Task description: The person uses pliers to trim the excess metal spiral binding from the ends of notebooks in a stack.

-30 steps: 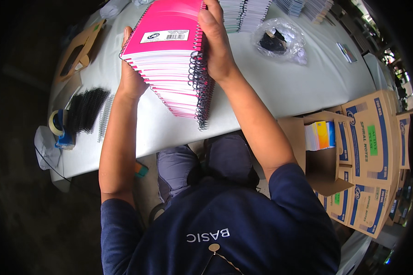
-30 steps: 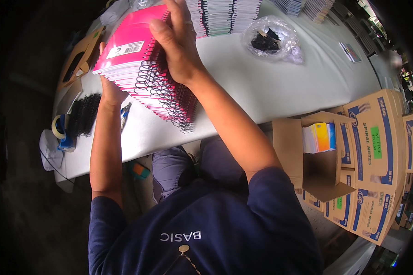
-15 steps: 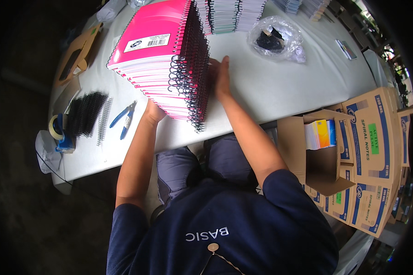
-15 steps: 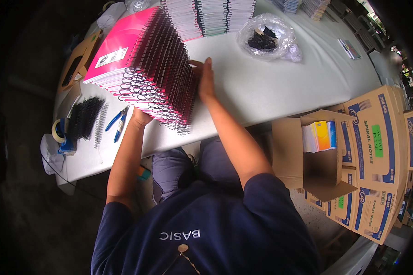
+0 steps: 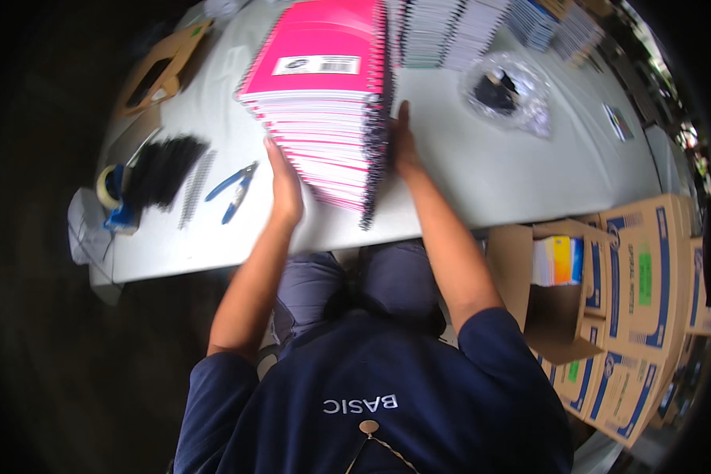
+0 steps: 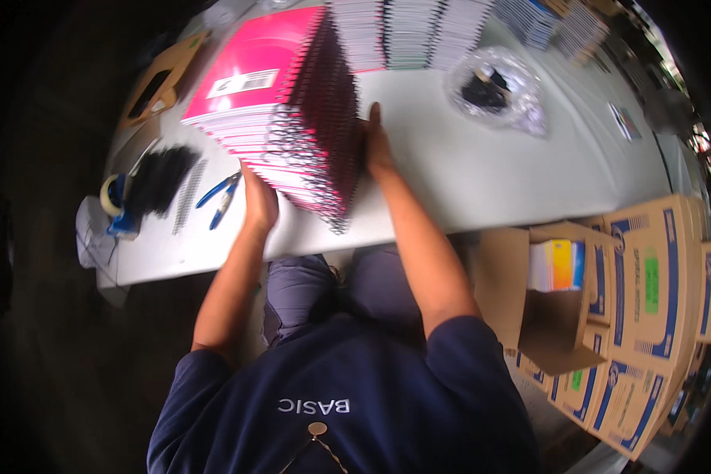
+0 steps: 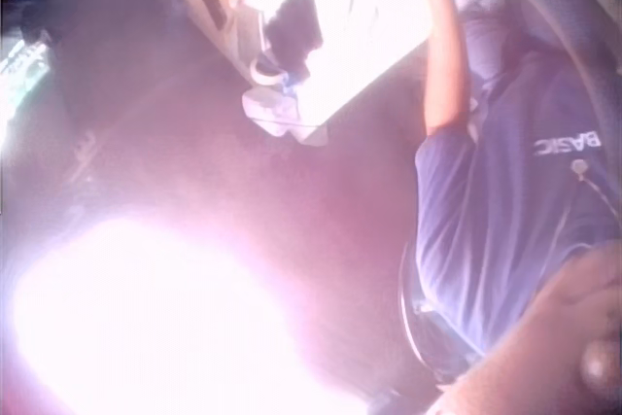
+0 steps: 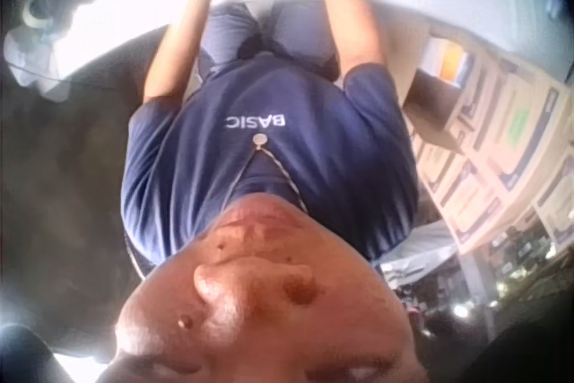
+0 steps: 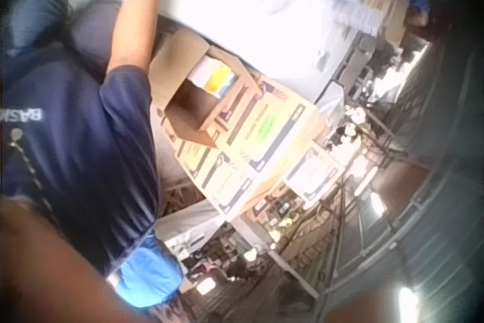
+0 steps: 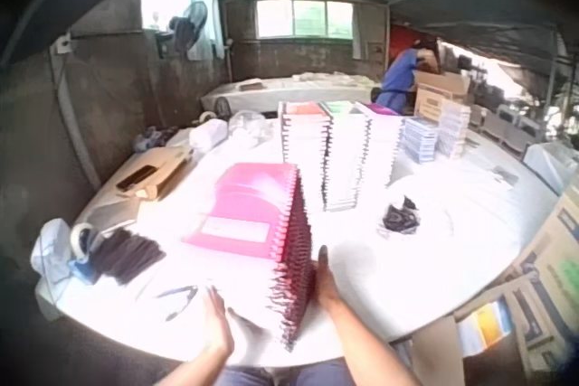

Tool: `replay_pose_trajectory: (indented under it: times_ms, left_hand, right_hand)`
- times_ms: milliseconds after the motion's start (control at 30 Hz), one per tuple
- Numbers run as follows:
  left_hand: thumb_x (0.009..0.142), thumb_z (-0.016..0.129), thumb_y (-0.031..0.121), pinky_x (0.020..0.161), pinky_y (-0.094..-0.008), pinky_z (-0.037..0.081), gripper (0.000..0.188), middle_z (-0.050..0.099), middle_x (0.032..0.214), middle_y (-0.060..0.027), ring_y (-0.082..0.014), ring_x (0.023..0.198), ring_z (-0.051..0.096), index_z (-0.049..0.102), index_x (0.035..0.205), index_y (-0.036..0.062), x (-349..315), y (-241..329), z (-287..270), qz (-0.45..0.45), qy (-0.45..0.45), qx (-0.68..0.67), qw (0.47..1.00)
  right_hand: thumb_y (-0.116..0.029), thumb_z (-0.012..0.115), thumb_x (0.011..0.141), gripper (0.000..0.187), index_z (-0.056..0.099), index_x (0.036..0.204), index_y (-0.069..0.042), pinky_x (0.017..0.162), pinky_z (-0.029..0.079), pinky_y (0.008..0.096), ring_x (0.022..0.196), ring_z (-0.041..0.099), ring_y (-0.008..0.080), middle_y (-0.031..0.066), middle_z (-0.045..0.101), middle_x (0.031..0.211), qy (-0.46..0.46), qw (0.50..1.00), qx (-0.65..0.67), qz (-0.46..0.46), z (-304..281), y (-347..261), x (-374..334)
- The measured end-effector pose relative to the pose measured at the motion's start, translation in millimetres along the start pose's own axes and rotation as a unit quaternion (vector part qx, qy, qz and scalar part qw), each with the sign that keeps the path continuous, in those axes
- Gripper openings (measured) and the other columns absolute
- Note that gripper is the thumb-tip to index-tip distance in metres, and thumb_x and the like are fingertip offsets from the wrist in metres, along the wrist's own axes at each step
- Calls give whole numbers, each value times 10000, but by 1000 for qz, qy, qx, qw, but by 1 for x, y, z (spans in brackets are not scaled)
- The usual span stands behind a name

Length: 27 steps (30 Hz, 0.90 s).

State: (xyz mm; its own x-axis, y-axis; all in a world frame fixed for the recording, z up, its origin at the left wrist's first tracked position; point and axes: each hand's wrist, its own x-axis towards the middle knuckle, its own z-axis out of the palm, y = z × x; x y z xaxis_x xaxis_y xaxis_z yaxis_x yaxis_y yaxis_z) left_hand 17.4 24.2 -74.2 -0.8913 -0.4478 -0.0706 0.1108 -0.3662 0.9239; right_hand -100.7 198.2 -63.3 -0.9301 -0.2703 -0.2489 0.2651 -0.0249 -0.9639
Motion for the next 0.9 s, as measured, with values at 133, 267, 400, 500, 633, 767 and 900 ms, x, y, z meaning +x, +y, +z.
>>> replay_pose_trajectory:
  times_ms: [133, 267, 400, 500, 633, 767, 900]
  left_hand:
    - [917, 149, 656, 1142, -376, 23, 871, -28, 1534, -185, -272, 1426, 8, 13, 1456, -15, -100, -17, 27, -21, 74, 115, 990]
    - [930, 103, 627, 1143, -362, -16, 813, -15, 1547, -114, -232, 1423, 23, -54, 1463, 33, -107, -13, 59, -43, -6, -10, 999]
    - [933, 154, 626, 1143, -395, 113, 772, 97, 1541, -71, -229, 1406, 137, -40, 1481, 118, -77, -12, 28, -64, -97, -73, 991]
    - [954, 293, 535, 1108, -409, 247, 675, 301, 1475, -88, -241, 1339, 317, 191, 1464, 104, -63, 17, 31, -105, -127, -52, 985]
    - [917, 428, 357, 1100, -373, 253, 696, 298, 1482, -71, -210, 1330, 329, 109, 1488, 118, -18, 23, -5, -178, -311, -28, 933]
    - [929, 407, 395, 1068, -357, 307, 626, 426, 1393, -91, -211, 1265, 415, 276, 1435, 51, 7, 28, -19, -198, -367, 2, 909]
    - [937, 335, 545, 1080, -363, 279, 727, 420, 1398, -123, -231, 1261, 422, 281, 1423, 8, 5, 36, -2, -174, -295, 14, 939]
  right_hand:
    - [-731, 107, 873, 945, 576, 1191, 26, 988, 317, 291, 1045, 524, 184, 88, 614, 1142, -54, 997, 37, -43, 3, -15, -19]
    - [-719, 129, 882, 943, 450, 1310, 57, 1079, 225, 308, 1223, 431, 231, 161, 496, 1314, -94, 990, 89, -58, -23, 21, 4]
    - [-712, 163, 887, 932, 231, 1417, 52, 1107, 164, 341, 1341, 296, 236, 173, 334, 1445, 12, 988, 112, -105, -24, 47, -25]
    - [-689, 182, 900, 923, 22, 1451, 35, 1132, 64, 351, 1421, 79, 259, 189, 78, 1528, 158, 977, 116, -87, -6, 37, -68]
    - [-641, 254, 921, 899, -76, 1449, 8, 1130, 21, 348, 1425, -33, 259, 182, -44, 1534, 146, 966, 147, -154, 11, 31, -110]
    - [-599, 272, 939, 849, -4, 1455, 17, 1130, 66, 336, 1422, 43, 244, 167, 24, 1535, 111, 962, 178, -173, 17, 35, -133]
    - [-553, 224, 964, 761, 106, 1448, 23, 1130, 109, 342, 1408, 125, 236, 155, 144, 1518, 63, 952, 199, -223, 6, 33, -138]
